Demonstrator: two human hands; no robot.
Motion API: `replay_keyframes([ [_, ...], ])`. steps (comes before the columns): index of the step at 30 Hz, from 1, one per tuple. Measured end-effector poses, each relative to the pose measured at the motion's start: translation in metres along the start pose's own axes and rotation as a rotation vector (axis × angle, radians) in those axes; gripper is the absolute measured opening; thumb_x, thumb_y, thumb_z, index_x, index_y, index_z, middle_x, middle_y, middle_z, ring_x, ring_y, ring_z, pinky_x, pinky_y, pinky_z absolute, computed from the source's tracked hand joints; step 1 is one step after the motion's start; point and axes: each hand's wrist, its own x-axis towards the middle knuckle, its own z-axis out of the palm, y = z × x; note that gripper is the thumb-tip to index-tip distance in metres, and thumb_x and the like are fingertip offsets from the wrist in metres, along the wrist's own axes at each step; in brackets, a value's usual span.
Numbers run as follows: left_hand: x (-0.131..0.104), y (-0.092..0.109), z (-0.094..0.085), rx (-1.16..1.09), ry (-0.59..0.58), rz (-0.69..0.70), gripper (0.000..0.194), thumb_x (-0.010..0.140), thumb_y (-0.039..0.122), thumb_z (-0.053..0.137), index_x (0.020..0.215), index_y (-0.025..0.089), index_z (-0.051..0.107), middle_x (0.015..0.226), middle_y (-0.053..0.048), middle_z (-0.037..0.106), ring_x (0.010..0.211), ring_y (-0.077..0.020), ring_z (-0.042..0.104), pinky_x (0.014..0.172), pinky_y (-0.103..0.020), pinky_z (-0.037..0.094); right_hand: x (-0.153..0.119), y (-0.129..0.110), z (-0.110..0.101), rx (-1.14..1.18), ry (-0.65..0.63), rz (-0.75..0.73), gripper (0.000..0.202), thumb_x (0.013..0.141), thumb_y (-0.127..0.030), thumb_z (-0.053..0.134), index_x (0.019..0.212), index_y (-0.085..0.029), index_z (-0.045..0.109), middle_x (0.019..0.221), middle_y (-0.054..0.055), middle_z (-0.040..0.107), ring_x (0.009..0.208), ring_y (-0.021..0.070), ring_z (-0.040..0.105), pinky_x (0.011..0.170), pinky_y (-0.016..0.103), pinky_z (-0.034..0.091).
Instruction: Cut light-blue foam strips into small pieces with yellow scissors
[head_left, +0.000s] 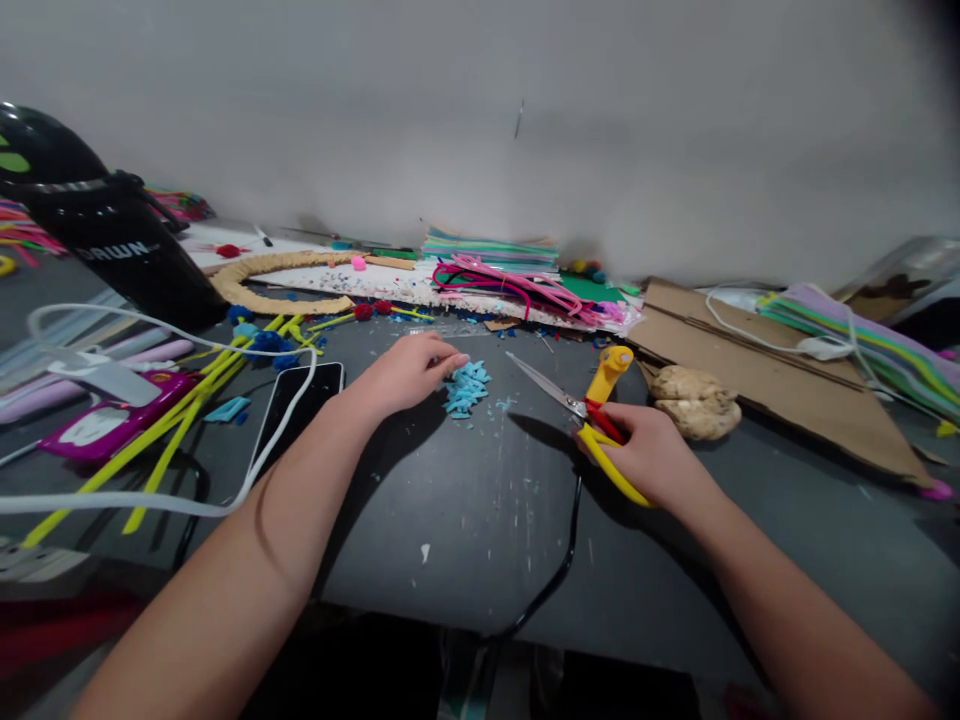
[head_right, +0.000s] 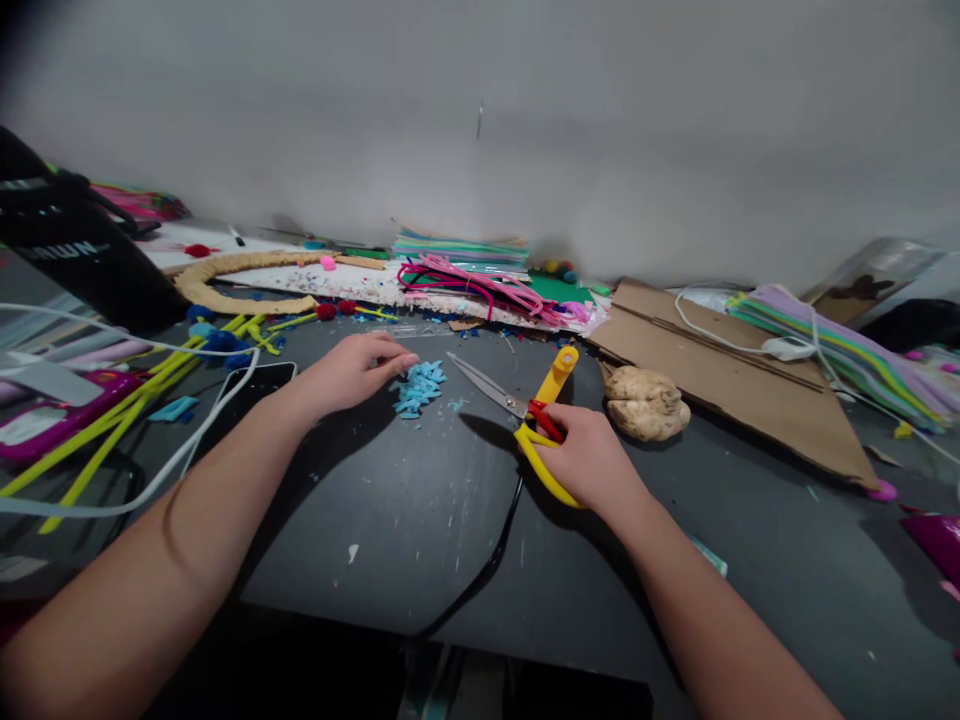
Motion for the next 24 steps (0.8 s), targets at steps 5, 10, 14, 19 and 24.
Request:
replay_keyframes([
  [5, -0.004, -0.023, -0.029, -0.001, 0.168, -0.255, 0.035, 0.087, 0.044, 0.053, 0.1, 0.017, 0.072, 0.097, -0.009, 0.074, 0.086, -0.023, 0.064, 0.073, -0.03, 0.045, 0.0, 0.0, 0.0, -0.03, 0.012, -0.022, 0.019, 0.077, -0.035, 0.06, 0.07, -0.017, 0.062, 0.062, 0.0, 0.055, 0.059, 0.0155, 0.046, 0.054, 0.027, 0.031],
  [10, -0.019, -0.024, -0.049, 0.086, 0.151, -0.416, 0.03, 0.08, 0.042, 0.057, 0.09, 0.018, 0.071, 0.086, -0.008, 0.073, 0.076, -0.0237, 0.064, 0.064, -0.03, 0.044, 0.0, -0.003, 0.002, -0.057, 0.011, -0.053, 0.019, 0.077, -0.033, 0.059, 0.066, -0.018, 0.057, 0.061, 0.0, 0.054, 0.058, 0.0146, 0.045, 0.054, 0.026, 0.031],
  [14, -0.043, -0.012, -0.056, 0.095, -0.183, -0.351, 0.023, 0.076, 0.035, 0.059, 0.092, 0.024, 0.071, 0.089, -0.003, 0.073, 0.08, -0.0216, 0.065, 0.067, -0.029, 0.046, 0.001, -0.003, 0.005, -0.074, -0.009, -0.073, 0.018, 0.077, -0.032, 0.058, 0.068, -0.017, 0.059, 0.064, 0.001, 0.058, 0.06, 0.0154, 0.048, 0.056, 0.027, 0.032],
  [19, -0.073, -0.016, -0.064, 0.237, -0.445, -0.377, 0.026, 0.072, 0.029, 0.058, 0.095, 0.023, 0.069, 0.093, -0.006, 0.071, 0.082, -0.0223, 0.064, 0.066, -0.028, 0.045, 0.001, -0.003, 0.007, -0.055, 0.002, -0.078, 0.019, 0.076, -0.033, 0.059, 0.065, -0.017, 0.058, 0.062, 0.001, 0.057, 0.059, 0.0151, 0.049, 0.054, 0.026, 0.033],
  [24, -0.084, -0.018, -0.07, 0.29, -0.46, -0.395, 0.031, 0.072, 0.035, 0.06, 0.101, 0.025, 0.069, 0.104, -0.008, 0.068, 0.09, -0.0248, 0.063, 0.071, -0.031, 0.046, 0.0, -0.006, 0.007, -0.068, 0.012, -0.075, 0.02, 0.076, -0.034, 0.059, 0.065, -0.017, 0.059, 0.062, 0.002, 0.059, 0.059, 0.0158, 0.05, 0.055, 0.026, 0.033],
])
